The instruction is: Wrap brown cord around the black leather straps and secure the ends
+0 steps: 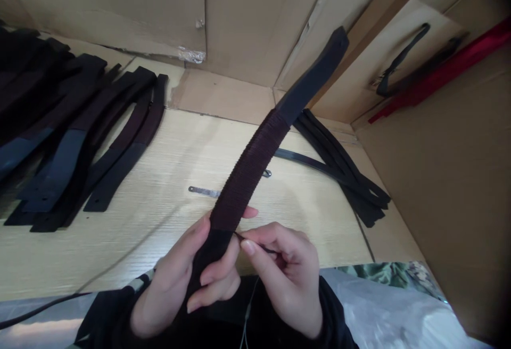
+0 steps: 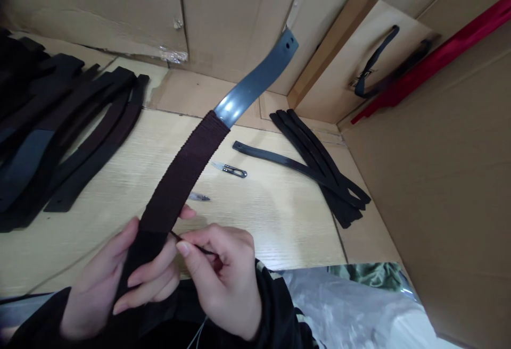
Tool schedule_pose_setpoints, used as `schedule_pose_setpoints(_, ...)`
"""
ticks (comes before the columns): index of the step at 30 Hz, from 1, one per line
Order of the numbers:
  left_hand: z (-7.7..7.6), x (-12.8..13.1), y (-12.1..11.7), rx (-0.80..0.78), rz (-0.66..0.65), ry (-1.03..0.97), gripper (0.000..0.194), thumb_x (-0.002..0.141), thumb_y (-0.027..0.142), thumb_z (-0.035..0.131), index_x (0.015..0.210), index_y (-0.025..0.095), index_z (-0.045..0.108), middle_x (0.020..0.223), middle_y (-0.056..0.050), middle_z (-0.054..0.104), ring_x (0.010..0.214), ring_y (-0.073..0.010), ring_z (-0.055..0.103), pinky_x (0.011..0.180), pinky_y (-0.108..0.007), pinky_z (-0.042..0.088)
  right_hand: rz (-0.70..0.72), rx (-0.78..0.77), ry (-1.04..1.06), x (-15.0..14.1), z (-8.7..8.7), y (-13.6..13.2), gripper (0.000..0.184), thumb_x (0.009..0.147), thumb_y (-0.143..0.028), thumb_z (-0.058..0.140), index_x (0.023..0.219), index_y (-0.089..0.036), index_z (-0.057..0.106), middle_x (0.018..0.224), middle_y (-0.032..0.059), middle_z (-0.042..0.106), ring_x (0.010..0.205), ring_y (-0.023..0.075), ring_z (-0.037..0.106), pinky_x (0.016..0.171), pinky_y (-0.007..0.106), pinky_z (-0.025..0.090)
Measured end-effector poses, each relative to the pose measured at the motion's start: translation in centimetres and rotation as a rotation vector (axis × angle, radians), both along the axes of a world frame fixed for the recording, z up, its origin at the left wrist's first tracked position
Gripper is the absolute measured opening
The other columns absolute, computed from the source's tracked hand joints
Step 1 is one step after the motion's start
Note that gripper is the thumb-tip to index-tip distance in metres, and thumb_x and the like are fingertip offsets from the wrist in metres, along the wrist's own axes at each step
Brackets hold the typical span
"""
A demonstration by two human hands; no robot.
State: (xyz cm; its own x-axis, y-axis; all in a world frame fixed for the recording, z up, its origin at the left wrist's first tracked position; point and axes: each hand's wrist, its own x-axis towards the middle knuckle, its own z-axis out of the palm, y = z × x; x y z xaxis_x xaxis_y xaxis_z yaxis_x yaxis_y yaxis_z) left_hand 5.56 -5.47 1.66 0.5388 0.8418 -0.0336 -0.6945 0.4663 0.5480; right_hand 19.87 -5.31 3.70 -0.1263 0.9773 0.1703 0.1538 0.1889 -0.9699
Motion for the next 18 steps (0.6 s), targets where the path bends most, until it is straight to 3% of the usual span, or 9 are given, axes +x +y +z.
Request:
schedule_pose_setpoints(5, -1.0, 0.0, 0.3, 0.059, -0.037, 0.221, 0.043, 0.095, 0.052, 0.038, 0.121, 0.022, 0.054, 0.052, 0.008, 0.037, 0.035, -0.0045, 0.024, 0.039, -0.019, 0.020, -0.023, -0.021, 0.091, -0.5, 0.5, 0.3, 0.015, 0.086, -0.016, 0.059, 0.074, -0.023, 0.064, 0.051, -0.0041, 0.064, 0.038, 0.0075, 0.049, 0.035, 0.021, 0.031)
schedule_pose_setpoints(9, -1.4, 0.2, -0.1, 0.030, 0.052, 0.405, 0.046, 0.095, 0.056, 0.033, 0.111, 0.019, 0.054, 0.052, 0.008, 0.035, 0.038, -0.0058, 0.025, 0.038, -0.019, 0.019, -0.036, 0.034, -0.011, -0.3, 0.2, 0.5, 0.015, 0.083, -0.015, 0.063, 0.070, -0.020, 0.064, 0.052, -0.0035, 0.066, 0.041, 0.0078, 0.056, 0.039, 0.020, 0.040)
schedule_pose_setpoints(13, -1.9, 0.4, -0.2, 0.021, 0.065, 0.383, 0.053, 0.092, 0.064, 0.029, 0.100, 0.018, 0.054, 0.051, 0.008, 0.035, 0.038, -0.0056, 0.024, 0.036, -0.019, 0.017, -0.036, 0.068, -0.021, -0.4, 0.2, 0.6, 0.014, 0.081, -0.010, 0.063, 0.070, -0.018, 0.065, 0.054, -0.0035, 0.067, 0.045, 0.0075, 0.061, 0.040, 0.015, 0.044)
schedule_pose_setpoints(18, -2.3, 0.4, 0.2, 0.039, 0.073, 0.352, 0.044, 0.089, 0.061, 0.045, 0.099, 0.020, 0.054, 0.053, 0.008, 0.040, 0.040, -0.0051, 0.031, 0.041, -0.018, 0.025, -0.010, 0.030, 0.075, -0.6, 0.3, 0.7, 0.015, 0.083, -0.007, 0.060, 0.072, -0.018, 0.063, 0.055, -0.0046, 0.069, 0.044, 0.0072, 0.064, 0.037, 0.012, 0.045)
